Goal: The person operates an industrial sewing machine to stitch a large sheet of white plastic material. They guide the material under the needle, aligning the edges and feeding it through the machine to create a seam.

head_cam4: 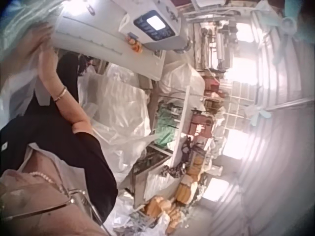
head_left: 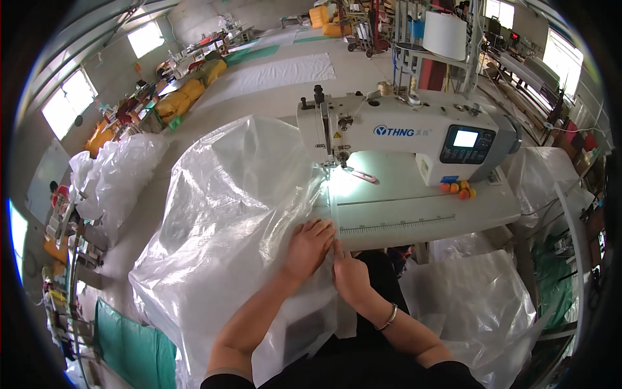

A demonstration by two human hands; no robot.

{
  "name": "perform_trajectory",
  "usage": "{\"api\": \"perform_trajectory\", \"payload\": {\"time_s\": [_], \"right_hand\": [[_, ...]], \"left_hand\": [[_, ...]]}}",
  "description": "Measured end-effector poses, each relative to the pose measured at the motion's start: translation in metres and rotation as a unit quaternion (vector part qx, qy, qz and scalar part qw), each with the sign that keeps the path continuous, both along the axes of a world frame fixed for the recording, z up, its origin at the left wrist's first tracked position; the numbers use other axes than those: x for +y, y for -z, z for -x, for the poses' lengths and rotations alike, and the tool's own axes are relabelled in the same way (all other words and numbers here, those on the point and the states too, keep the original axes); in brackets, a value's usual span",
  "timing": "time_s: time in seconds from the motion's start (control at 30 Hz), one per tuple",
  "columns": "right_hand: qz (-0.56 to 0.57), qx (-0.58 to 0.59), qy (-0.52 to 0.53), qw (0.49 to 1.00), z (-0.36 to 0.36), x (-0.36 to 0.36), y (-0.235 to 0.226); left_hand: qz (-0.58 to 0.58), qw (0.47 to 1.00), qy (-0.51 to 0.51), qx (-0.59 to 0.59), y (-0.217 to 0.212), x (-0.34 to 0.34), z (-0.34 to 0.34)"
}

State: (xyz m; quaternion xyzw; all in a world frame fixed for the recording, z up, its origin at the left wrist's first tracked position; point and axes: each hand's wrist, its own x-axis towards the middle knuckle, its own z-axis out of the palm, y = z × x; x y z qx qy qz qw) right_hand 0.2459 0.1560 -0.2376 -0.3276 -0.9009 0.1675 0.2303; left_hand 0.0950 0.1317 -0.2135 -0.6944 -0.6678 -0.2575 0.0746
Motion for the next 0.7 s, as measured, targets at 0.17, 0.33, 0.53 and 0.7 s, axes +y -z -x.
{"api": "perform_trajectory", "payload": {"time_s": [0.17,0.33,0.53,0.7], "right_hand": [[0.019,-0.006,0.003,1.000,0.022,0.025,-0.021],[0.029,-0.032,0.009,0.999,0.038,0.056,-0.031],[0.019,0.015,0.028,0.999,0.061,0.094,-0.016],[0.191,0.275,0.010,0.942,0.034,0.075,-0.023]], "left_hand": [[0.017,0.999,0.029,-0.040,0.007,0.036,0.037],[0.014,0.991,0.035,-0.129,-0.004,0.070,0.050],[-0.050,0.991,0.042,-0.118,0.010,0.119,0.088],[-0.044,0.982,0.042,-0.181,-0.002,0.064,0.061]]}}
